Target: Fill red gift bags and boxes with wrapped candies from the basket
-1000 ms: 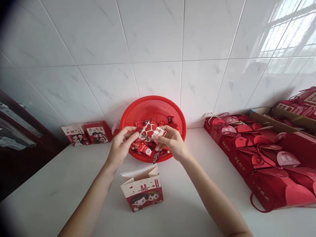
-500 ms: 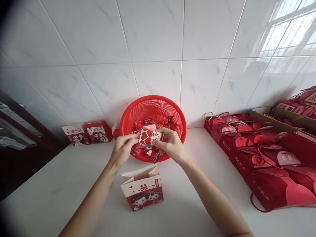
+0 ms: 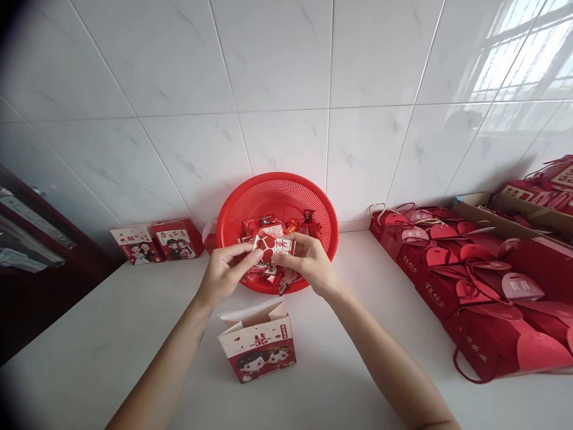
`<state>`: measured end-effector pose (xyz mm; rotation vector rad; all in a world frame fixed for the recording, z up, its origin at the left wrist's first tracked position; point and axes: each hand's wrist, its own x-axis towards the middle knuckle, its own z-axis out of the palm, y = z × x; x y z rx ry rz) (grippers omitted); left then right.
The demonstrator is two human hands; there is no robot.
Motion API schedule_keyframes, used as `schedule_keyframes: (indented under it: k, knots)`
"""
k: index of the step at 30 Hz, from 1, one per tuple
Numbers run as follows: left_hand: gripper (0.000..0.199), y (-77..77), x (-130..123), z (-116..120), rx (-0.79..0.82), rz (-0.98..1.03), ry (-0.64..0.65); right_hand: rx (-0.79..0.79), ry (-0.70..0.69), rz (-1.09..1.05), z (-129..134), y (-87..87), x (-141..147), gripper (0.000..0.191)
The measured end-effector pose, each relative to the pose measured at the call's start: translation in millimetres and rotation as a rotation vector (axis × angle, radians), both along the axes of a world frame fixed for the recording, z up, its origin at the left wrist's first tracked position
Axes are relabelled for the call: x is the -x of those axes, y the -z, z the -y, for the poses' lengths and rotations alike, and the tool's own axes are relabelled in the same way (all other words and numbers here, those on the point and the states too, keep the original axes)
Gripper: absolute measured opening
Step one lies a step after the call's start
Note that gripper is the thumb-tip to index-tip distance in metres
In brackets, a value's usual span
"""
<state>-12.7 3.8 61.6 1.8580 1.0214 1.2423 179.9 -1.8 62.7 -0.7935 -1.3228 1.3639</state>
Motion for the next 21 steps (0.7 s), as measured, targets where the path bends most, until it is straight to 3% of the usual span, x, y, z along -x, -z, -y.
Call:
schedule_keyframes:
  k: [21]
  knots:
    - [0.04,-0.2,-4.0,1.1,-0.234,-0.089,0.002,0.039,0.041,-0.018,6.3,-0.2,8.3,0.037]
